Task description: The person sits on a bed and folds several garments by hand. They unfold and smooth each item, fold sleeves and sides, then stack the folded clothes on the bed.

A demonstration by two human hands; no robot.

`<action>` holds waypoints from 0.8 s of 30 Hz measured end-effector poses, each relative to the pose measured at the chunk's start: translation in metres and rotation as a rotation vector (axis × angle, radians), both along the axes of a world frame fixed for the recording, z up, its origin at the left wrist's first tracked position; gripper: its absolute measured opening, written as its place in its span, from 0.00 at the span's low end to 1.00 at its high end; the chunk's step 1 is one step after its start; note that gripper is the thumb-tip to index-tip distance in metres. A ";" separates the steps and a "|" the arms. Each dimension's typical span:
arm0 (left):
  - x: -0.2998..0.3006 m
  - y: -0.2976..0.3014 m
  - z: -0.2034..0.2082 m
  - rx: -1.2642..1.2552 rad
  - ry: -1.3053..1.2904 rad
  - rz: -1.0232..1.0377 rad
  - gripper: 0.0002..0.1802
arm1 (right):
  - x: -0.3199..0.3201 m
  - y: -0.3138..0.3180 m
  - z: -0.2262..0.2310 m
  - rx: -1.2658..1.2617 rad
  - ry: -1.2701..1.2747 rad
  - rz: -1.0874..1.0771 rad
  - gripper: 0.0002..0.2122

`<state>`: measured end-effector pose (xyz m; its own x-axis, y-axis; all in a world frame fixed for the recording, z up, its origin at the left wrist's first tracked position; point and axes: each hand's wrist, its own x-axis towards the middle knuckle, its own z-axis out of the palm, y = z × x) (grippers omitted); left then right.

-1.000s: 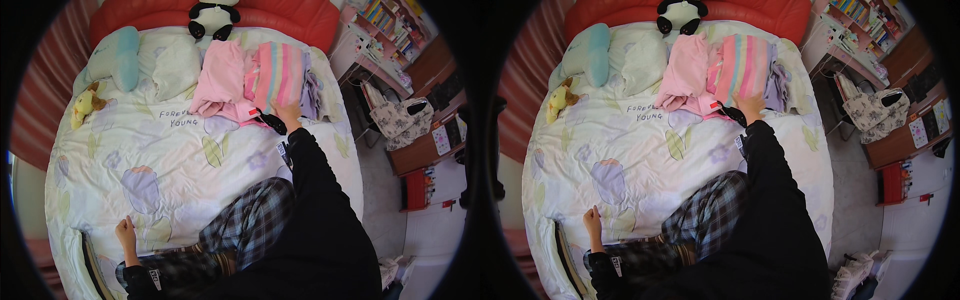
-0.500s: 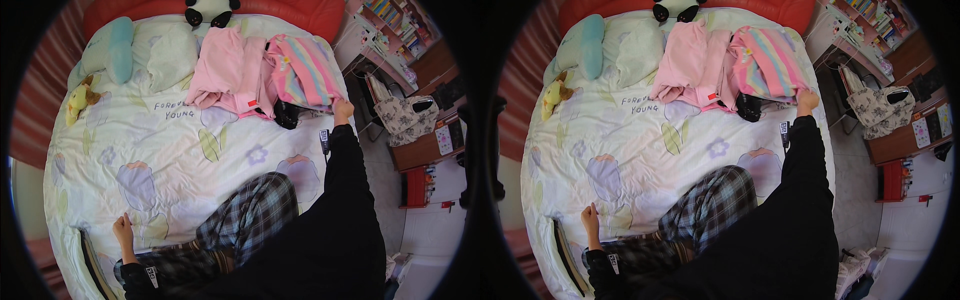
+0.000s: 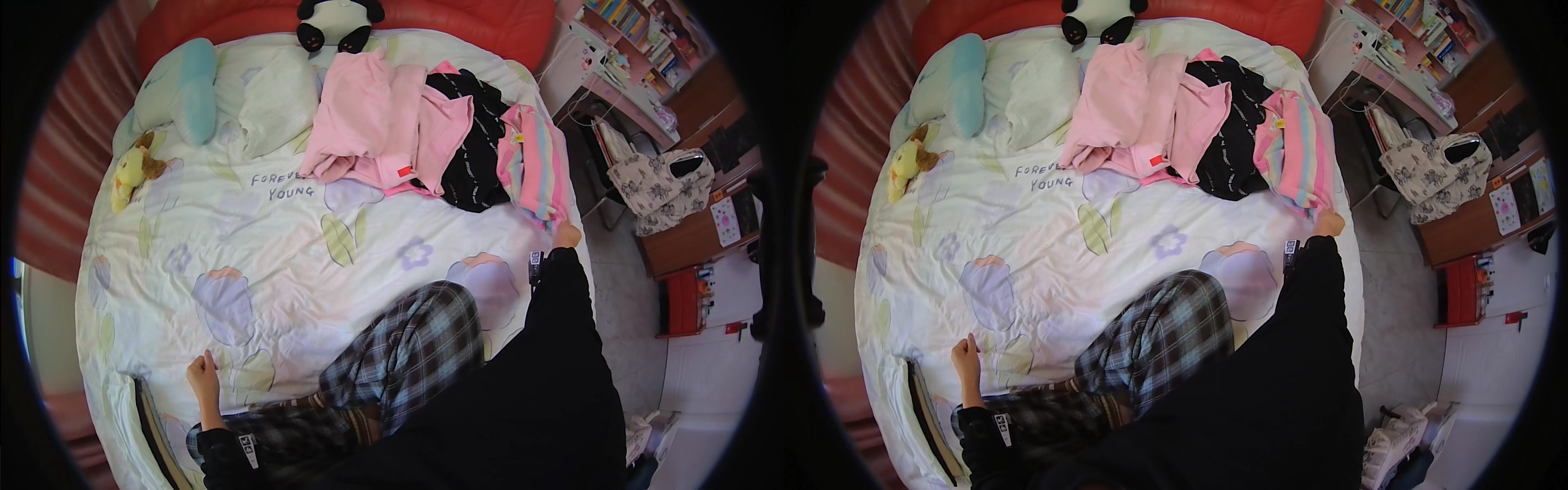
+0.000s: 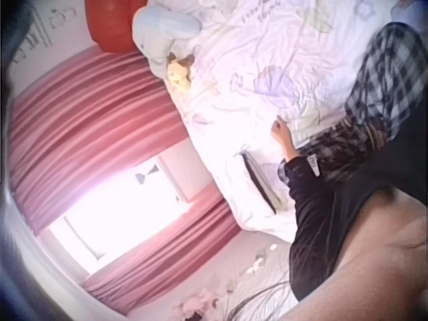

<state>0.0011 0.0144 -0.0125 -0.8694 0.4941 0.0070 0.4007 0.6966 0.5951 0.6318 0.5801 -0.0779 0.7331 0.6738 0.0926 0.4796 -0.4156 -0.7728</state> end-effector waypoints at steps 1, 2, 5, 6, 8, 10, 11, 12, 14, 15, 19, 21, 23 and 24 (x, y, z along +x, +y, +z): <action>0.001 0.001 0.001 -0.004 0.016 -0.008 0.25 | 0.001 0.001 -0.002 0.020 0.183 0.046 0.13; 0.001 0.002 0.002 -0.009 0.030 -0.015 0.25 | 0.001 0.002 -0.003 0.017 0.351 0.057 0.15; 0.003 0.003 0.003 -0.006 -0.012 -0.011 0.24 | -0.011 -0.004 0.002 -0.034 0.689 0.152 0.23; 0.003 0.002 0.003 0.001 -0.030 -0.017 0.24 | -0.016 -0.009 0.006 -0.080 0.746 0.171 0.25; 0.004 0.002 0.003 0.025 -0.058 -0.030 0.24 | -0.029 -0.020 0.013 -0.102 0.738 0.332 0.29; 0.004 0.002 0.003 0.022 -0.052 -0.037 0.24 | -0.042 -0.027 0.019 -0.115 0.679 0.413 0.26; 0.004 0.002 0.003 0.017 -0.055 -0.041 0.23 | -0.045 -0.030 0.022 -0.099 0.635 0.393 0.24; 0.003 0.002 0.003 0.018 -0.048 -0.042 0.23 | -0.047 -0.032 0.024 -0.089 0.583 0.364 0.22; 0.003 0.003 0.003 0.006 -0.054 -0.041 0.23 | -0.047 -0.030 0.029 -0.079 0.530 0.328 0.18; 0.004 0.003 0.003 -0.004 -0.055 -0.041 0.23 | -0.046 -0.027 0.031 -0.080 0.529 0.320 0.17; 0.004 0.001 0.003 -0.020 -0.010 -0.037 0.23 | -0.040 -0.018 0.042 0.088 0.541 0.269 0.14; 0.003 0.000 0.003 -0.012 0.000 -0.044 0.23 | -0.040 -0.019 0.049 0.174 0.565 0.261 0.12; 0.002 0.000 0.003 0.006 -0.030 -0.067 0.23 | -0.040 -0.023 0.059 0.185 0.560 0.241 0.10; 0.002 0.001 0.003 0.008 -0.037 -0.059 0.23 | -0.041 -0.025 0.066 0.218 0.607 0.269 0.11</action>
<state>0.0032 0.0150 -0.0097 -0.8383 0.5448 -0.0209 0.4185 0.6676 0.6157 0.5908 0.5546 -0.0118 0.5084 0.8517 -0.1271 0.0009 -0.1481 -0.9890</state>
